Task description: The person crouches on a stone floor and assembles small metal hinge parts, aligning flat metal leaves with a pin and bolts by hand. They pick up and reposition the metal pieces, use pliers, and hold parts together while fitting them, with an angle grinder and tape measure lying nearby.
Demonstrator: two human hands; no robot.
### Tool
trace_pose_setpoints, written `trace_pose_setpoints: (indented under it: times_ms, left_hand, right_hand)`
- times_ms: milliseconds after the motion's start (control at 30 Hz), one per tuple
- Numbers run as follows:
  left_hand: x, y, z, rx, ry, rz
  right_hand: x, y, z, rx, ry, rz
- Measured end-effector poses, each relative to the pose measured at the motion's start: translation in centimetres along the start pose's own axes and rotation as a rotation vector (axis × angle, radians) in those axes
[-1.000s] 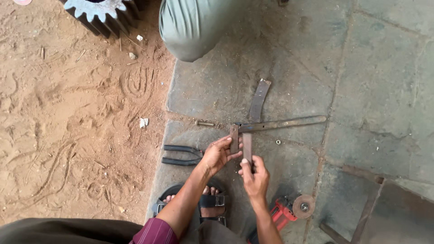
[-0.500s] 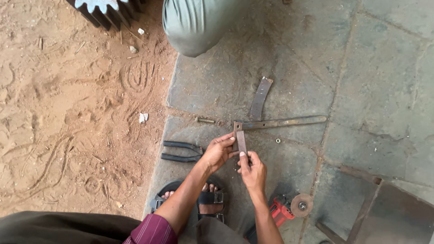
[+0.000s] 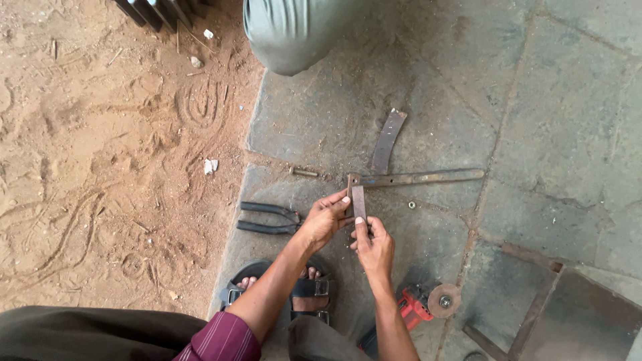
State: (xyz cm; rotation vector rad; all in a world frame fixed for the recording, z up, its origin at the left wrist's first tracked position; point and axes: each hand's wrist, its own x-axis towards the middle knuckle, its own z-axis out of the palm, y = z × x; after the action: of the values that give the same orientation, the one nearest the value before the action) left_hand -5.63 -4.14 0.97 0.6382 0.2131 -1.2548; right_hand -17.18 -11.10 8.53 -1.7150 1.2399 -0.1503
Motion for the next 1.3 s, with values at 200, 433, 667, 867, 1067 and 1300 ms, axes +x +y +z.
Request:
trace_pose_setpoints:
  times_ms: [200, 433, 667, 867, 1067, 1300]
  left_hand:
    - [0.0, -0.1, 0.3, -0.016, 0.003, 0.017]
    - [0.1, -1.0, 0.3, -0.061, 0.008, 0.018]
    - [0.0, -1.3, -0.1, -0.043, 0.047, 0.002]
    - [-0.1, -1.2, 0.4, 0.002, 0.069, 0.000]
    - [-0.2, -0.9, 0.9, 0.042, 0.034, 0.028]
    - [-0.3, -0.9, 1.4, 0.006, 0.074, 0.024]
  right_hand:
    - [-0.1, -0.5, -0.1, -0.006, -0.007, -0.029]
    - [-0.9, -0.3, 0.0, -0.061, 0.044, -0.008]
    - [-1.6, 0.4, 0.2, -0.091, 0.041, 0.027]
    - [-2.2, 0.3, 0.0, -0.089, 0.065, 0.019]
    - [-1.4, -0.9, -0.2, -0.105, 0.074, -0.006]
    - [-1.8, -1.1, -0.1, -0.100, 0.089, 0.001]
